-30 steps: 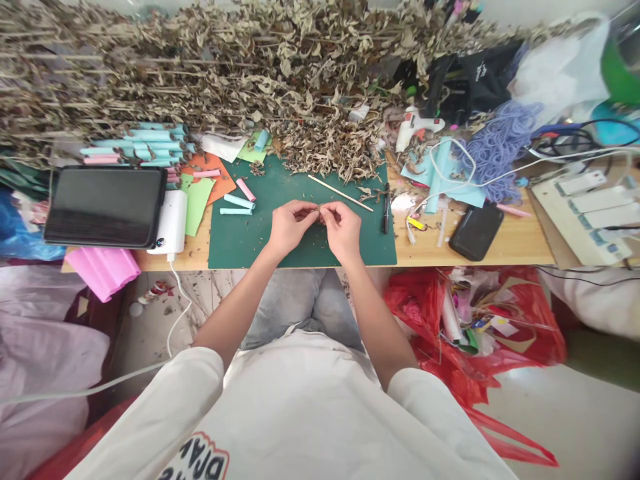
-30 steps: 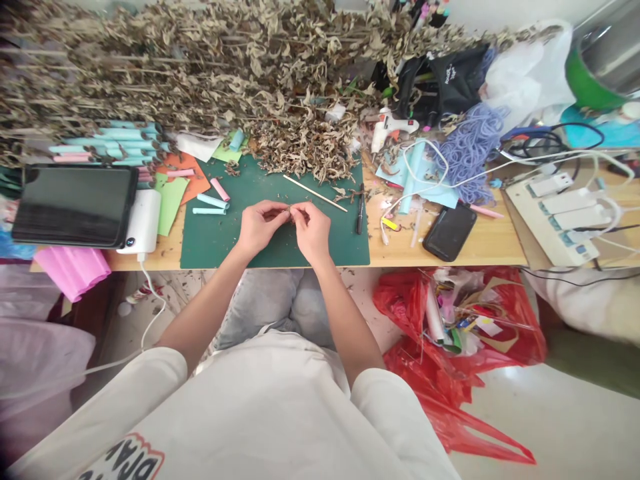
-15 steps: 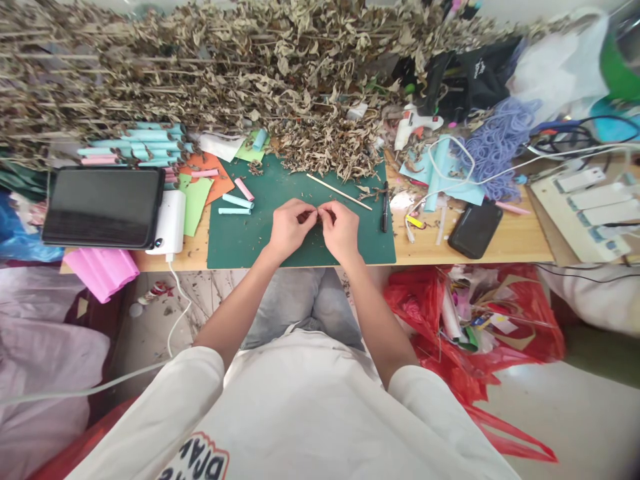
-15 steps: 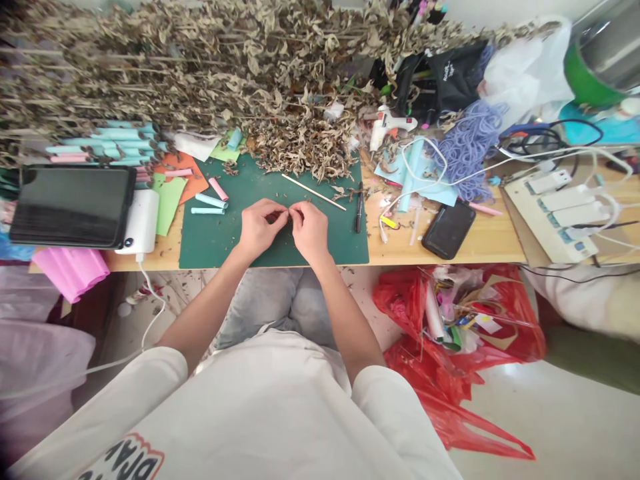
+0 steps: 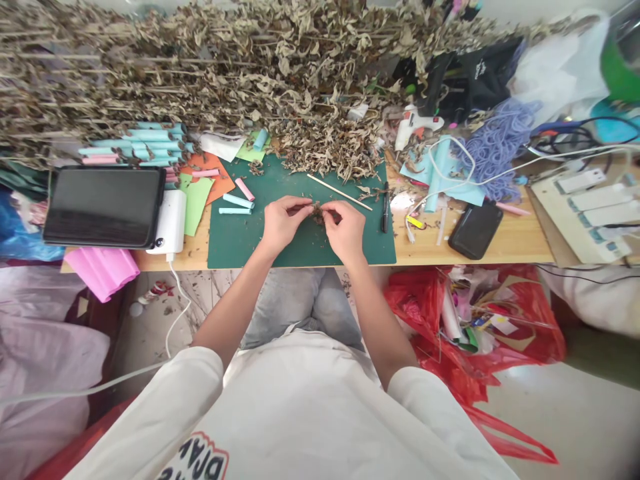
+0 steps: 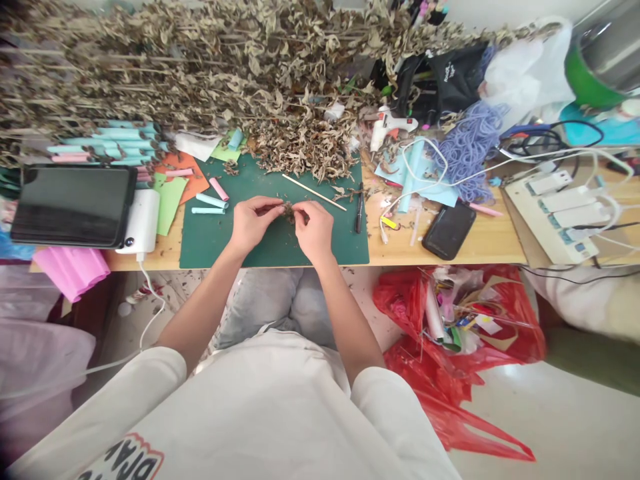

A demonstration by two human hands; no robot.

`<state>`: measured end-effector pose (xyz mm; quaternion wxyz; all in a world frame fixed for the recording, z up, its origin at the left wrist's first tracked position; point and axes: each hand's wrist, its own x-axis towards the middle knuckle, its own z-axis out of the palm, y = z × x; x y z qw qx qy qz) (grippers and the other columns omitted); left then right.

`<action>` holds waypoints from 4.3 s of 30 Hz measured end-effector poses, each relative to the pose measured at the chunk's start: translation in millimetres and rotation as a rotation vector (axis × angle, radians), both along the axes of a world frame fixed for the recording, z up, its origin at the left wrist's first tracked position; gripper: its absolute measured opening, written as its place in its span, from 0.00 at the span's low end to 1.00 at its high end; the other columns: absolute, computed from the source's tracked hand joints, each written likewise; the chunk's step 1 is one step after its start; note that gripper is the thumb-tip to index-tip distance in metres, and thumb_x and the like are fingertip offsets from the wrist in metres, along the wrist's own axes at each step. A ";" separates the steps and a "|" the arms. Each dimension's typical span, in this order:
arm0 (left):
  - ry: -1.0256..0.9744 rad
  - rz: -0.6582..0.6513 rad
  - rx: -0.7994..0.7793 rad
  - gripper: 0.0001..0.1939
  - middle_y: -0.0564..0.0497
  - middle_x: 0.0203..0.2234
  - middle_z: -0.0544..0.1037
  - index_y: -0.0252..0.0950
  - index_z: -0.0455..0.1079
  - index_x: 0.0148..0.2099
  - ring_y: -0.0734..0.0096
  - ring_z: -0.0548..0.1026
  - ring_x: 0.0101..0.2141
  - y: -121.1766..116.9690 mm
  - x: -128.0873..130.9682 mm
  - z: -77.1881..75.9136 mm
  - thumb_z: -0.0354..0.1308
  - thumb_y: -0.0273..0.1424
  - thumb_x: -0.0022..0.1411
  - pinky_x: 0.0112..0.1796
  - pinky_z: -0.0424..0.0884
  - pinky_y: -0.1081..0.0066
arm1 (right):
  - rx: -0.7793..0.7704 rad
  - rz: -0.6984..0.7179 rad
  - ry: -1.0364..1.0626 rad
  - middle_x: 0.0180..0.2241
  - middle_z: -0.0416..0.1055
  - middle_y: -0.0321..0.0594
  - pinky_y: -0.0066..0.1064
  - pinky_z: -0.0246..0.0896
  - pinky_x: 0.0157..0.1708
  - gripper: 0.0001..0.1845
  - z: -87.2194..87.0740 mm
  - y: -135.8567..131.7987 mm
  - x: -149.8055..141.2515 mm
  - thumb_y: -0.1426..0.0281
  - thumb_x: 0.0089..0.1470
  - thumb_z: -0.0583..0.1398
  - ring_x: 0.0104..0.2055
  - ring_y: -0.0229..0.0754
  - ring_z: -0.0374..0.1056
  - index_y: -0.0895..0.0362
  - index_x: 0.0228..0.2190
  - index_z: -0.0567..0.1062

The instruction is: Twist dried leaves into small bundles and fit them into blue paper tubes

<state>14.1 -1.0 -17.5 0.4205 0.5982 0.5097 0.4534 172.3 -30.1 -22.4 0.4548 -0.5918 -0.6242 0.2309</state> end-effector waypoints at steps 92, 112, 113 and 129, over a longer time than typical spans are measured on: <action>-0.144 -0.068 -0.094 0.06 0.50 0.29 0.81 0.35 0.77 0.34 0.70 0.78 0.30 -1.1 5.6 0.0 0.66 0.30 0.52 0.36 0.76 0.68 | 0.011 0.023 0.002 0.33 0.80 0.39 0.34 0.74 0.39 0.07 3.7 0.7 -3.5 0.73 0.55 0.60 0.33 0.40 0.75 0.54 0.31 0.80; -0.211 -0.097 -0.118 0.09 0.49 0.30 0.82 0.34 0.79 0.36 0.68 0.80 0.32 -1.3 2.7 4.6 0.68 0.32 0.52 0.37 0.77 0.68 | 0.084 0.088 0.073 0.33 0.80 0.37 0.32 0.73 0.38 0.06 11.9 1.3 2.0 0.71 0.57 0.61 0.33 0.38 0.74 0.54 0.33 0.81; -0.201 -0.103 -0.115 0.09 0.49 0.30 0.82 0.34 0.79 0.36 0.68 0.80 0.32 -1.3 2.6 4.7 0.68 0.32 0.52 0.37 0.77 0.68 | 0.077 0.083 0.067 0.32 0.80 0.37 0.32 0.73 0.37 0.06 11.7 1.2 1.8 0.72 0.56 0.62 0.32 0.38 0.74 0.54 0.32 0.81; -0.209 -0.011 -0.101 0.08 0.48 0.31 0.83 0.34 0.80 0.35 0.68 0.80 0.33 1.6 2.0 3.8 0.69 0.32 0.51 0.38 0.76 0.68 | 0.067 -0.003 0.081 0.33 0.80 0.37 0.35 0.74 0.39 0.06 5.7 6.1 7.8 0.73 0.54 0.62 0.34 0.40 0.75 0.54 0.31 0.80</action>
